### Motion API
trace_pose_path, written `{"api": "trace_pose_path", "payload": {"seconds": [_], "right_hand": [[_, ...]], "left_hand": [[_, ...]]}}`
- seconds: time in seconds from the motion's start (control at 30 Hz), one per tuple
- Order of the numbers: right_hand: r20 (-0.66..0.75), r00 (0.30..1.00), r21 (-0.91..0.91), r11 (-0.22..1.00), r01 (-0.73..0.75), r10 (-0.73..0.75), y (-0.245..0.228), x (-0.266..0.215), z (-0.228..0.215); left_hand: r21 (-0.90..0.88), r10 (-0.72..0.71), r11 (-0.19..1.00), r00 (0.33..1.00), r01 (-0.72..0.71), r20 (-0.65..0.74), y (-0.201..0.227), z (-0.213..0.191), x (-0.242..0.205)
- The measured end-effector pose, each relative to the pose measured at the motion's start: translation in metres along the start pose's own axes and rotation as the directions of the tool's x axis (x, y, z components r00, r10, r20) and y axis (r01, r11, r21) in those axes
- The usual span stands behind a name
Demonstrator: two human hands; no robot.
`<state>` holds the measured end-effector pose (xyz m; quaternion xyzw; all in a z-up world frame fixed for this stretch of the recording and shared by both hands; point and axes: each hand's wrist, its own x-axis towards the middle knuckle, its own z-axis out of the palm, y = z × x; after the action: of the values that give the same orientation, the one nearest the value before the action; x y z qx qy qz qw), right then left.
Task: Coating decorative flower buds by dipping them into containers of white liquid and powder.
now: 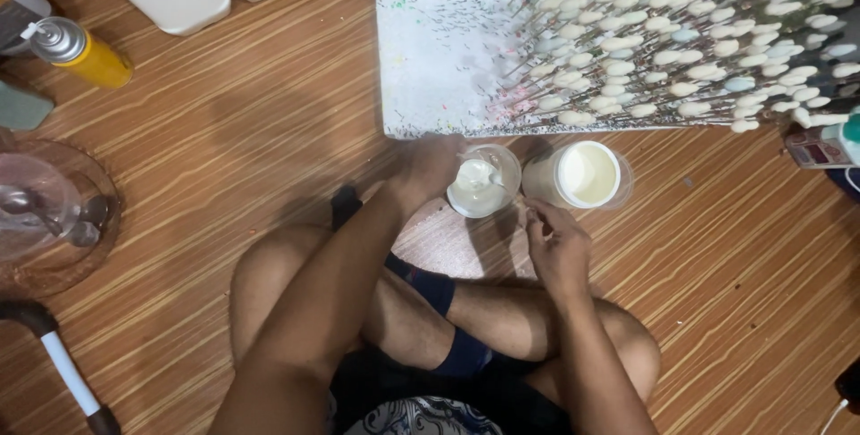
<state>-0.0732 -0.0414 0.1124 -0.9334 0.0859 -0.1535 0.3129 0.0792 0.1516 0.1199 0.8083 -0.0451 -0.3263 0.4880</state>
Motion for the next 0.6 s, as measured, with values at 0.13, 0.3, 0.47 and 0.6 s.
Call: {"api": "trace_pose_path", "payload": {"seconds": [0.13, 0.3, 0.47, 0.6], "right_hand": [[-0.024, 0.998, 0.074, 0.996, -0.056, 0.058, -0.003, -0.007, -0.011], [-0.075, 0.995, 0.081, 0.995, -0.063, 0.069, 0.004, -0.008, -0.01], [-0.036, 0.993, 0.028, 0.994, -0.109, 0.11, 0.023, -0.008, 0.006], [-0.017, 0.986, 0.041, 0.985, -0.166, 0.167, 0.016, -0.008, 0.006]], "left_hand": [[0.164, 0.077, 0.982, 0.992, -0.093, 0.103, 0.012, -0.008, -0.01], [-0.223, -0.14, 0.966, 0.99, 0.132, -0.021, 0.021, -0.007, -0.017], [-0.199, -0.166, 0.969, 0.983, 0.147, -0.078, 0.022, -0.006, -0.015], [-0.043, -0.034, 0.999, 0.999, 0.033, -0.033, -0.012, 0.001, 0.016]]}}
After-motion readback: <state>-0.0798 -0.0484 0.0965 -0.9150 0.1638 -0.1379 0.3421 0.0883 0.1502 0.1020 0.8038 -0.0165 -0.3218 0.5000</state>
